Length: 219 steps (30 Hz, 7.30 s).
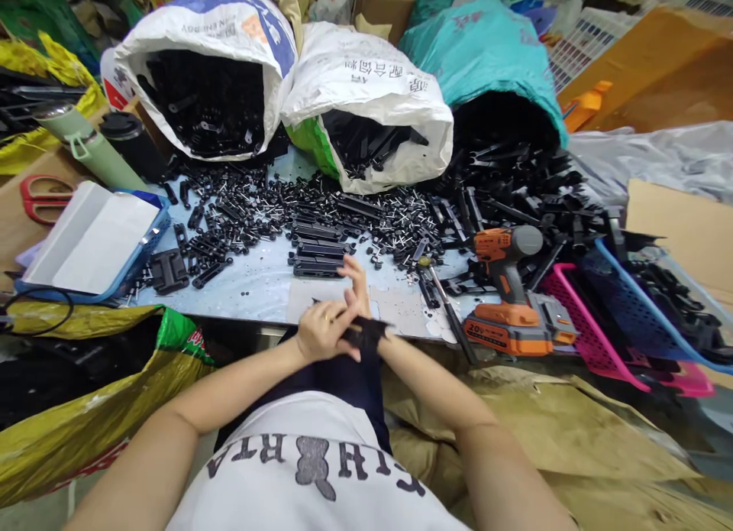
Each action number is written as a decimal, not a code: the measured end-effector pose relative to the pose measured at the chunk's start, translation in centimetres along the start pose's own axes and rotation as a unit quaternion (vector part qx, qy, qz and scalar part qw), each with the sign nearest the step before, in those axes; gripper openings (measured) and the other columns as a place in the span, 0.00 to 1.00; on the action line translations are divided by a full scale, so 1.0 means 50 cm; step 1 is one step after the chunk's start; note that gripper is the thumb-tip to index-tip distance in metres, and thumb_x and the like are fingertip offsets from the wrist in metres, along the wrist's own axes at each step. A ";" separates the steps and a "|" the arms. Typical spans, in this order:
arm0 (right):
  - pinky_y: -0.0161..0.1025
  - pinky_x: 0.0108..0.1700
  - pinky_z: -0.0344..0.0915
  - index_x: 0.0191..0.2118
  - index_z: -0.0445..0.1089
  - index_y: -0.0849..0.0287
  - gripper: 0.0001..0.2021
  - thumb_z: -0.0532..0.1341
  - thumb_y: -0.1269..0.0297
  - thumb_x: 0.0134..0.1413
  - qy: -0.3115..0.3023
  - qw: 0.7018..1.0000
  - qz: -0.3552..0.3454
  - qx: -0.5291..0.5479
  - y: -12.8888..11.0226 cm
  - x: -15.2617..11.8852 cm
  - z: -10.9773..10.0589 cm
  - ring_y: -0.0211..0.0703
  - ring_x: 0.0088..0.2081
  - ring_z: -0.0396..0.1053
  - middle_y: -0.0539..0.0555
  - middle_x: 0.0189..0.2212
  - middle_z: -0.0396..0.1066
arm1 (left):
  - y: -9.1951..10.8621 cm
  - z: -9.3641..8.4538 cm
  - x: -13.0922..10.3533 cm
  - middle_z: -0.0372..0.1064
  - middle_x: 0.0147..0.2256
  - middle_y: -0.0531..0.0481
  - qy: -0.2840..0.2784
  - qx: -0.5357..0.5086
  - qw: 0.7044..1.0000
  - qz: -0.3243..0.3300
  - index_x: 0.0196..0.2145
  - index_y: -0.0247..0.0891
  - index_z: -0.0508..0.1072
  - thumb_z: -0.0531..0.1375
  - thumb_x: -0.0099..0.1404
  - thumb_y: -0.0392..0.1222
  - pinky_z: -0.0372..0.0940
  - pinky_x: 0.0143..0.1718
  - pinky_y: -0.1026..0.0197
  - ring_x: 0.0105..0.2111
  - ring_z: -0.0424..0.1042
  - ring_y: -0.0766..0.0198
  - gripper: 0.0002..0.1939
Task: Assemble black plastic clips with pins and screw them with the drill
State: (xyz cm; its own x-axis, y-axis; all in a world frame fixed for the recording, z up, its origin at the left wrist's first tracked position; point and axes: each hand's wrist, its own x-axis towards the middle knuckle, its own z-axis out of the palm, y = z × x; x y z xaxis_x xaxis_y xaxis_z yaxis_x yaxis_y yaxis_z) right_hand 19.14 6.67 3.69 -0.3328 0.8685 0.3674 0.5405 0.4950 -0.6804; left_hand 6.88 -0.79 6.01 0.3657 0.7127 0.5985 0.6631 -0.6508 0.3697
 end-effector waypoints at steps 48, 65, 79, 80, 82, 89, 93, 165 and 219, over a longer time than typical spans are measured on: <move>0.50 0.49 0.65 0.46 0.61 0.54 0.28 0.68 0.53 0.37 -0.094 0.912 0.119 0.381 0.031 0.050 -0.062 0.50 0.46 0.70 0.55 0.41 0.71 | -0.271 -0.145 0.045 0.63 0.47 0.31 -0.053 0.239 0.924 -0.293 0.50 0.28 0.65 0.49 0.67 0.40 0.61 0.48 0.47 0.49 0.63 0.49 0.17; 0.45 0.39 0.69 0.60 0.56 0.54 0.26 0.46 0.48 0.61 -0.122 0.971 0.135 0.152 -0.018 0.000 -0.020 0.44 0.35 0.70 0.56 0.38 0.70 | -0.114 -0.034 -0.021 0.66 0.41 0.44 -0.076 -0.067 0.972 -0.213 0.57 0.37 0.61 0.45 0.69 0.42 0.65 0.40 0.60 0.38 0.68 0.63 0.21; 0.36 0.27 0.69 0.59 0.60 0.51 0.24 0.54 0.51 0.58 -0.051 0.968 0.077 0.234 -0.047 -0.004 -0.061 0.33 0.23 0.65 0.54 0.38 0.65 | -0.030 -0.025 0.056 0.63 0.37 0.46 0.111 -0.148 0.953 -0.240 0.55 0.37 0.66 0.49 0.69 0.42 0.66 0.40 0.60 0.37 0.67 0.64 0.19; 0.37 0.28 0.70 0.59 0.60 0.51 0.24 0.53 0.51 0.59 -0.032 0.971 0.074 0.225 -0.054 -0.009 -0.055 0.34 0.24 0.66 0.55 0.39 0.66 | -0.024 -0.021 0.059 0.63 0.38 0.45 0.144 -0.146 0.949 -0.238 0.55 0.37 0.65 0.48 0.69 0.42 0.66 0.40 0.60 0.38 0.67 0.64 0.19; 0.37 0.30 0.70 0.61 0.57 0.50 0.25 0.51 0.51 0.60 -0.009 0.976 0.066 0.207 -0.064 -0.021 -0.045 0.36 0.26 0.67 0.56 0.41 0.66 | -0.021 -0.012 0.062 0.64 0.39 0.44 0.175 -0.143 0.948 -0.225 0.55 0.37 0.65 0.47 0.69 0.41 0.65 0.42 0.60 0.40 0.67 0.64 0.19; 0.41 0.44 0.66 0.58 0.61 0.51 0.21 0.49 0.54 0.62 -0.163 0.986 0.005 -0.013 0.028 0.059 -0.099 0.42 0.41 0.68 0.55 0.43 0.67 | -0.044 0.006 0.012 0.62 0.49 0.39 0.072 -0.070 0.949 -0.299 0.59 0.39 0.57 0.45 0.69 0.39 0.64 0.48 0.52 0.50 0.64 0.57 0.21; 0.45 0.52 0.58 0.56 0.62 0.61 0.19 0.47 0.62 0.63 0.029 0.959 0.135 -0.248 0.164 0.207 -0.220 0.48 0.52 0.60 0.63 0.50 0.64 | -0.063 -0.002 0.022 0.58 0.55 0.40 -0.130 0.047 0.980 -0.146 0.58 0.44 0.58 0.51 0.63 0.32 0.49 0.57 0.39 0.57 0.56 0.49 0.26; 0.42 0.47 0.59 0.49 0.64 0.65 0.14 0.49 0.69 0.61 -0.143 0.929 0.071 -0.335 0.121 0.042 -0.177 0.48 0.47 0.62 0.64 0.47 0.66 | -0.131 0.196 0.340 0.68 0.44 0.37 -0.323 0.072 0.943 -0.037 0.43 0.29 0.71 0.47 0.63 0.28 0.58 0.47 0.55 0.47 0.65 0.55 0.16; 0.46 0.53 0.60 0.57 0.63 0.58 0.23 0.41 0.57 0.65 -0.195 0.965 -0.105 -0.139 -0.054 -0.024 0.000 0.46 0.52 0.62 0.59 0.52 0.65 | -0.046 -0.023 -0.032 0.74 0.30 0.43 -0.294 0.137 0.890 -0.320 0.35 0.36 0.76 0.48 0.67 0.51 0.63 0.34 0.59 0.33 0.73 0.56 0.21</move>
State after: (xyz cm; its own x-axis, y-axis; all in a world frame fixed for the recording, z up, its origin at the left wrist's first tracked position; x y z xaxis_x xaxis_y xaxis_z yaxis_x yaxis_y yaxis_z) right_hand 18.09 4.28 5.11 -0.6946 0.6977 0.1752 0.5970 0.6950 -0.4008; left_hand 3.99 -0.72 5.03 0.0801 0.9807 -0.1783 0.9638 -0.0306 0.2649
